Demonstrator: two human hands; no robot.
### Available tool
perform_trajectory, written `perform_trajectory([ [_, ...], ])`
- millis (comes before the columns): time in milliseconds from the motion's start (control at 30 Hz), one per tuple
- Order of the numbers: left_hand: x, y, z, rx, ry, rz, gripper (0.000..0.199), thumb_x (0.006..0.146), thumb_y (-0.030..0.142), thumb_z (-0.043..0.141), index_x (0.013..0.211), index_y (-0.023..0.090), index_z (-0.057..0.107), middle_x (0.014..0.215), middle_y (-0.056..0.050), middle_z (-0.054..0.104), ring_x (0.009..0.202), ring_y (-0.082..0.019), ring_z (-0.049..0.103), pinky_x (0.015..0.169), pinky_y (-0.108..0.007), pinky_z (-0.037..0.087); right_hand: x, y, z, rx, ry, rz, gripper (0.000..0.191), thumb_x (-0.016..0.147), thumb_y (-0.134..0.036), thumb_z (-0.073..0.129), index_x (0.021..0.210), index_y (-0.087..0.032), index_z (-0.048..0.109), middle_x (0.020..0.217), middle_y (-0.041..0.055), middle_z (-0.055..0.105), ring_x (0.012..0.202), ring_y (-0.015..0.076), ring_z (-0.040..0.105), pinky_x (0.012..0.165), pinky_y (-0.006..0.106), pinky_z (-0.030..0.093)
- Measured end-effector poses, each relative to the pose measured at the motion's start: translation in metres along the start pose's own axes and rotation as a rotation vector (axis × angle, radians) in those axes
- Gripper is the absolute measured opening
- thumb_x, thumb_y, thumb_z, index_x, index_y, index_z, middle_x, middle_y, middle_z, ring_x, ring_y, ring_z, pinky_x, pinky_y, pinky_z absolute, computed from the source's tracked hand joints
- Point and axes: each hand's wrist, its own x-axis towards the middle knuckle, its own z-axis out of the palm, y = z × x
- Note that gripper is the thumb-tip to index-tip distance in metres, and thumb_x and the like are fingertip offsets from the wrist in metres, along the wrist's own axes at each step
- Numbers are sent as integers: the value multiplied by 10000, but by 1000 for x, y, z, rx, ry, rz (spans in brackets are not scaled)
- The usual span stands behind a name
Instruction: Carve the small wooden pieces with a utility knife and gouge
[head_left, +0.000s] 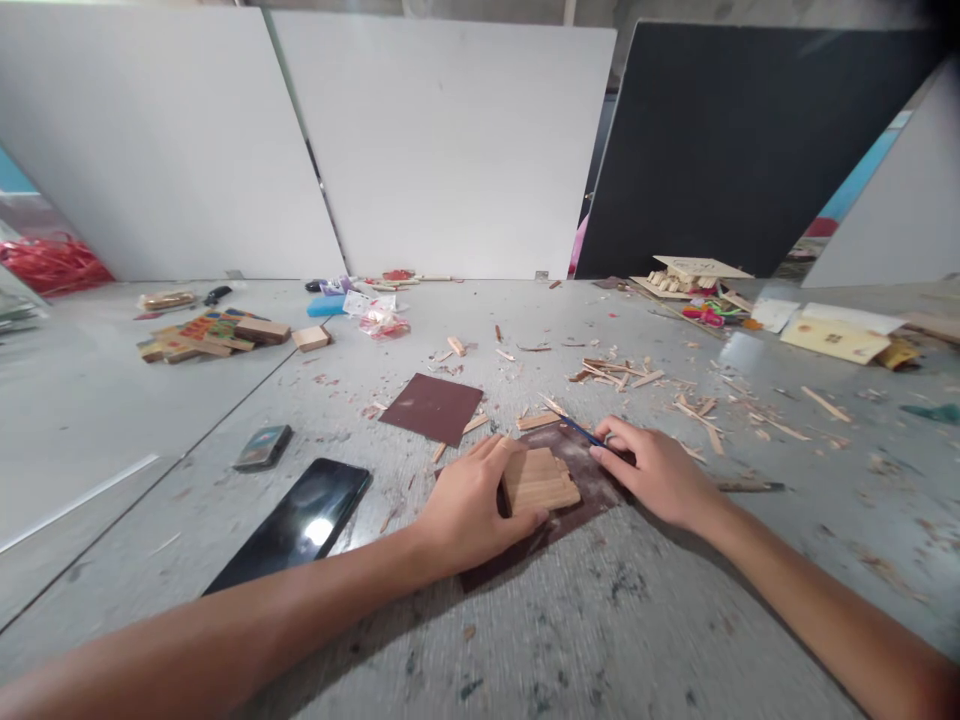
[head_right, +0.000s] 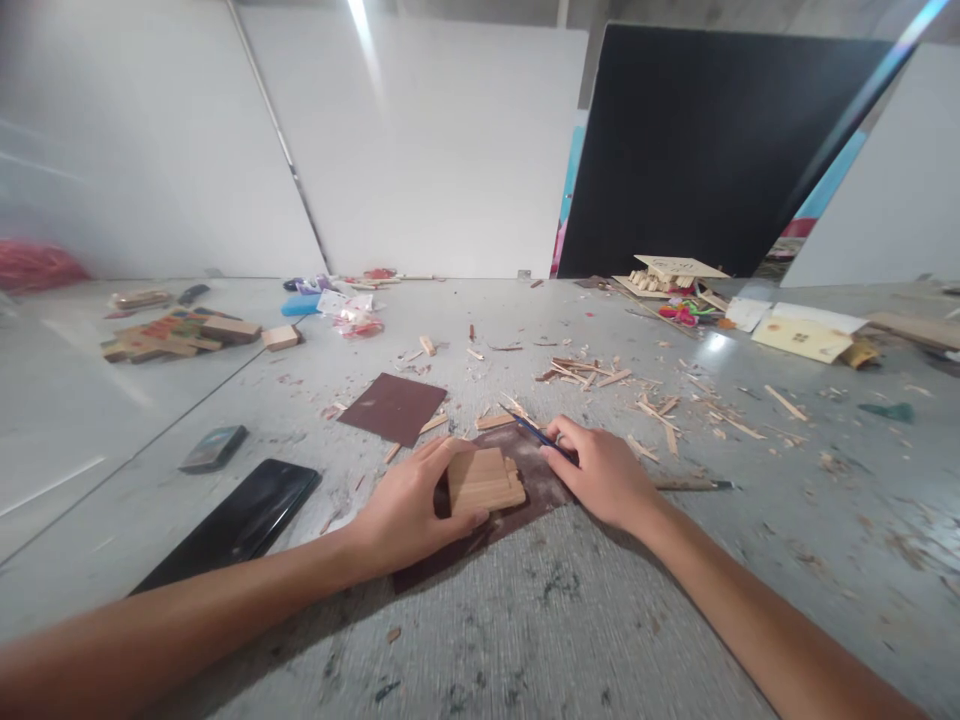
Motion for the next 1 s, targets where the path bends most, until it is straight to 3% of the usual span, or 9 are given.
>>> perform_trajectory([
  [300,-1,3,-3,41,1,9,497,784,425,754,1188,210,561,1155,-96,660,1030,-302,640,854,-418,529,-1,-4,-4,-14,3,-41,150,976,-352,507,971,-256,621,868,30,797,786,245,738,684,318,471],
  [500,-2,3,-3,61,-12,14,519,786,421,755,1213,205,556,1164,-95,653,1032,-299,637,871,-423,525,-1,-4,-2,-1,-8,-44,150,982,-371,515,976,-261,616,916,33,802,846,253,742,711,321,470],
  [1000,-2,3,-2,56,-19,39,508,790,429,750,1206,222,544,1132,-80,644,1057,-297,620,884,-429,516,-2,-6,-2,7,-38,-58,168,989,-393,488,953,-265,591,898,43,791,790,252,715,696,334,454],
])
